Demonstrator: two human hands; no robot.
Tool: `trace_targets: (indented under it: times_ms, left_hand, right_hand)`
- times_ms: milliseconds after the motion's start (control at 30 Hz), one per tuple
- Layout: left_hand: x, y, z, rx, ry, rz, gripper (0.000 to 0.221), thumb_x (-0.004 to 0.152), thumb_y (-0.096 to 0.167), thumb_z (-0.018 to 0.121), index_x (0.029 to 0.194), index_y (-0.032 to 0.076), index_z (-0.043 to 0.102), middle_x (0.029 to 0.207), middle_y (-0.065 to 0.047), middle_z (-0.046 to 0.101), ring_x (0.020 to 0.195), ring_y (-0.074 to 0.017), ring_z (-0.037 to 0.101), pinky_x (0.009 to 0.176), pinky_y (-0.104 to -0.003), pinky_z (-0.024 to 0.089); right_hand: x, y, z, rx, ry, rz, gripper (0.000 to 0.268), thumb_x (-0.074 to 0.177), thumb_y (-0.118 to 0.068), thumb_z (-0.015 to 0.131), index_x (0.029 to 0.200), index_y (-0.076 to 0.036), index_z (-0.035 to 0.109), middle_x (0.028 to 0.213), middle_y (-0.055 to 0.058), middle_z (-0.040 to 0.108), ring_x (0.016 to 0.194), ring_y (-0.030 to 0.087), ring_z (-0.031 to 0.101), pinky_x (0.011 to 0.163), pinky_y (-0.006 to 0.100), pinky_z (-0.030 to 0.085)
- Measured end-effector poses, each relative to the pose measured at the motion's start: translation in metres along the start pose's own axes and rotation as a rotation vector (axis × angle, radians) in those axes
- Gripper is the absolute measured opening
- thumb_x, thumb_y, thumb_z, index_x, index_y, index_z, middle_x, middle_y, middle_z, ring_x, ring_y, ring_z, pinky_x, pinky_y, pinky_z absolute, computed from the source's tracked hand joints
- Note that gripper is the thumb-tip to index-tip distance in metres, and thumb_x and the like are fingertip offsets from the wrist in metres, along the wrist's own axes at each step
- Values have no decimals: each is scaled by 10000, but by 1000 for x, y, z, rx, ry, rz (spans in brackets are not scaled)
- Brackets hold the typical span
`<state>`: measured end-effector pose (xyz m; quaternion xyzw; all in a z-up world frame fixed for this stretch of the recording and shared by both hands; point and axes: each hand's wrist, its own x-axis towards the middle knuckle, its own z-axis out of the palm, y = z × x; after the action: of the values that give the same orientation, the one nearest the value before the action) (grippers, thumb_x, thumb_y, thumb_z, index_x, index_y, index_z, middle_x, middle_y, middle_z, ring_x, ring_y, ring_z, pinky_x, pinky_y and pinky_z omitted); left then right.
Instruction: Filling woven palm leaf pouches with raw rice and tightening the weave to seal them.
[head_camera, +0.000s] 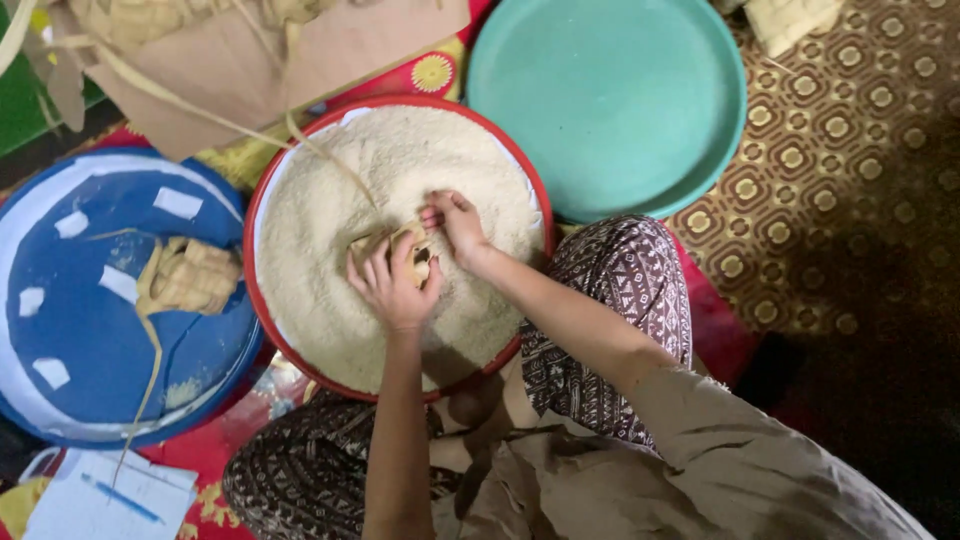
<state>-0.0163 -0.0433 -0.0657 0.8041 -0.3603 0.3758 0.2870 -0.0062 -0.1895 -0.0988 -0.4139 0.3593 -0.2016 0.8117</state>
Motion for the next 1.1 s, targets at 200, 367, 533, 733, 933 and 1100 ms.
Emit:
trace_targets:
  times_ms: [200, 367, 533, 733, 933, 1100]
  left_hand:
    - [-2, 0, 0, 0, 0, -3, 472, 861, 531, 665, 1236, 246, 694, 1155, -46, 641, 1116, -231, 626, 1081, -593, 369]
    - [-5, -1, 3, 4, -8, -12, 486, 844, 531, 684, 1242, 251, 695, 1160, -39, 648, 1128, -223, 627, 1094, -586, 361]
    - [-1, 1, 0, -4, 9, -3, 475, 859, 529, 677, 1226, 229, 704, 1119, -41, 652, 1082, -222, 637, 1075, -569, 370]
    - [-3, -1, 6, 1, 1, 21, 468, 869, 527, 663, 1218, 218, 705, 1137, -46, 657, 1115, -238, 639, 1050, -549, 382]
    - [4, 6, -1, -6, 14, 43, 461, 895, 511, 662, 1204, 171, 706, 1133, -84, 665, 1098, -284, 659, 1004, -553, 404]
    - [4, 7, -2, -11, 4, 36, 466, 911, 496, 661, 1229, 157, 688, 1139, -86, 658, 1113, -296, 654, 1002, -549, 396]
  right_hand:
    - [1, 0, -2, 29, -22, 27, 163, 904, -231, 719, 909, -70, 689, 723, 135, 723, 581, 181, 699, 532, 291, 606]
    - [-1, -3, 0, 22, -31, 32, 183, 923, -246, 696, 917, -64, 682, 724, 124, 717, 591, 164, 695, 527, 272, 605]
    - [0, 2, 1, 43, -24, 36, 193, 932, -256, 685, 911, -64, 679, 720, 118, 716, 586, 160, 695, 517, 269, 607]
    - [3, 4, 2, 88, -7, 29, 195, 920, -252, 699, 866, -69, 662, 703, 126, 707, 560, 159, 685, 494, 260, 600]
    - [10, 17, 3, 116, -2, 37, 210, 921, -272, 698, 845, -81, 660, 680, 119, 702, 539, 166, 680, 477, 266, 598]
    - [10, 17, 6, 117, -6, 61, 206, 905, -261, 714, 834, -76, 656, 673, 117, 689, 536, 167, 664, 471, 261, 580]
